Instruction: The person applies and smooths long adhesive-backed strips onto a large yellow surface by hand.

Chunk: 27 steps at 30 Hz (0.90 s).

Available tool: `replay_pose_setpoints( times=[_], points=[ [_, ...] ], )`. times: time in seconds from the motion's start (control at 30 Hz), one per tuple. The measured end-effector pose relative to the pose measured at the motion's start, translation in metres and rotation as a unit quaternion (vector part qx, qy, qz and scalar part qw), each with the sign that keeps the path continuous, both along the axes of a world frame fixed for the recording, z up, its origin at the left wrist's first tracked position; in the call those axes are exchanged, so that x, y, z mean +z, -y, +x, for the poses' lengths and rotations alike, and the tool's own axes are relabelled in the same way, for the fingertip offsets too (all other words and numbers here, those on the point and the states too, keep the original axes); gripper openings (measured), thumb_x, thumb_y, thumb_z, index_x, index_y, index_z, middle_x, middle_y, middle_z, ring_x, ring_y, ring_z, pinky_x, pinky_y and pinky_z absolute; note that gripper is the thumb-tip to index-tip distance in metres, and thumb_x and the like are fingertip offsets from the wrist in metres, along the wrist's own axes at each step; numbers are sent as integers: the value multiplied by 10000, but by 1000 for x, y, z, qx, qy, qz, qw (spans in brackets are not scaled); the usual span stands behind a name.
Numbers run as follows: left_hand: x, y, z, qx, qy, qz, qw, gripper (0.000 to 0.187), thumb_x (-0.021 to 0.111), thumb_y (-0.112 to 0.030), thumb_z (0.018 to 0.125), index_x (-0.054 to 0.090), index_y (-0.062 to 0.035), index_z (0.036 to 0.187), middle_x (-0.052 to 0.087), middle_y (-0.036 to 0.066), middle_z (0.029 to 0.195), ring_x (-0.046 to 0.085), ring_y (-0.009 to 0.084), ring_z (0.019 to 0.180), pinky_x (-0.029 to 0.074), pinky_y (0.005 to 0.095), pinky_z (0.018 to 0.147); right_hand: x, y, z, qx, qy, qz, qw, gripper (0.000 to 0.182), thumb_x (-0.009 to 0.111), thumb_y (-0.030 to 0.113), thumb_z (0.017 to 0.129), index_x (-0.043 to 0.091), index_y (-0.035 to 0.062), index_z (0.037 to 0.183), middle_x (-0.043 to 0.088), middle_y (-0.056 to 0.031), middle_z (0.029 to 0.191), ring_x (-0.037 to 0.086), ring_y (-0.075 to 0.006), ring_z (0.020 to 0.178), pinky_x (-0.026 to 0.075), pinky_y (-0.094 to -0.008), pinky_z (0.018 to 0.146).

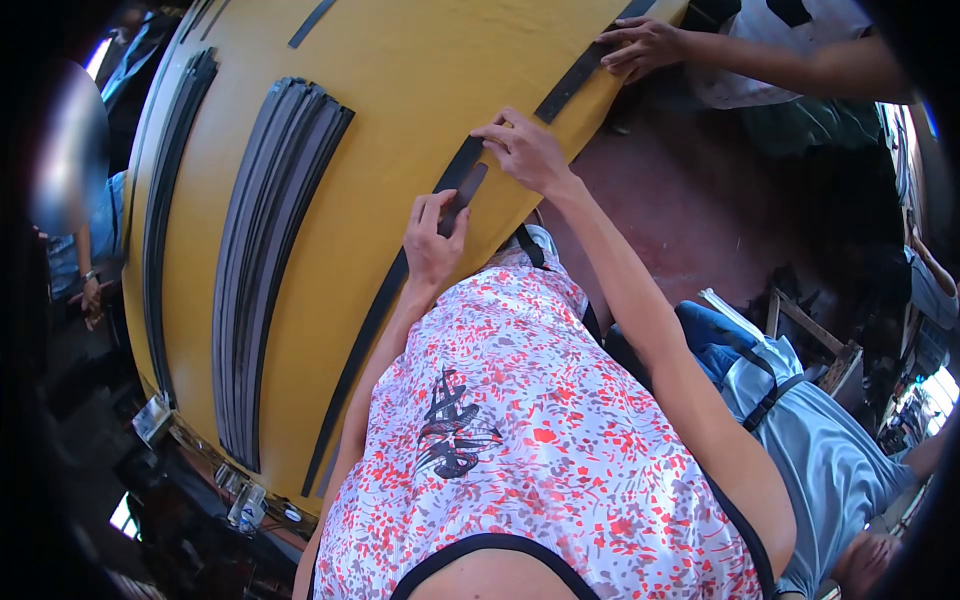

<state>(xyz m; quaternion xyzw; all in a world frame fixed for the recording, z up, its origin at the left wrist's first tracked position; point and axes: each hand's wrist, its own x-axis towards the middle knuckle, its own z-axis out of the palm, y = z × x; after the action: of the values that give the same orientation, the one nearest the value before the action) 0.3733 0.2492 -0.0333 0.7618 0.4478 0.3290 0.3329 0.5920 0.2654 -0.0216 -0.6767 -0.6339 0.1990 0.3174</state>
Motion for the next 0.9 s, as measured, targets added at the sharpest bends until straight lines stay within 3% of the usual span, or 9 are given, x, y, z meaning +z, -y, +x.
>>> replay_pose_setpoints(
  times=[0.27,0.7,0.77,0.9],
  points=[
    [-3,-19,10,15,2,51,999,285,743,-116,837,658,-69,1105,643,132,1002,677,350,871,557,428,711,-2,-5,7,14,-51,-40,998,187,697,148,901,757,145,1077,618,-46,934,645,-185,828,515,-314,727],
    [-10,-18,9,24,-27,21,999,277,772,-105,813,698,-59,1077,638,145,963,660,332,835,547,395,723,0,0,13,20,-57,-69,996,181,717,165,882,776,146,1052,604,-41,878,597,-173,746,482,-306,689],
    [-11,-20,9,22,-28,18,999,280,774,-105,811,703,-56,1077,639,147,959,662,330,831,548,394,725,0,-1,14,21,-45,-98,994,177,708,226,883,770,185,1044,638,-32,971,664,-211,849,528,-346,751],
    [-14,-22,9,15,-20,14,1000,286,777,-103,805,717,-46,1079,639,153,938,664,320,821,548,388,726,-8,0,17,24,-47,-83,995,183,709,224,882,770,185,1050,640,-32,972,663,-214,854,527,-348,755]
  ],
)
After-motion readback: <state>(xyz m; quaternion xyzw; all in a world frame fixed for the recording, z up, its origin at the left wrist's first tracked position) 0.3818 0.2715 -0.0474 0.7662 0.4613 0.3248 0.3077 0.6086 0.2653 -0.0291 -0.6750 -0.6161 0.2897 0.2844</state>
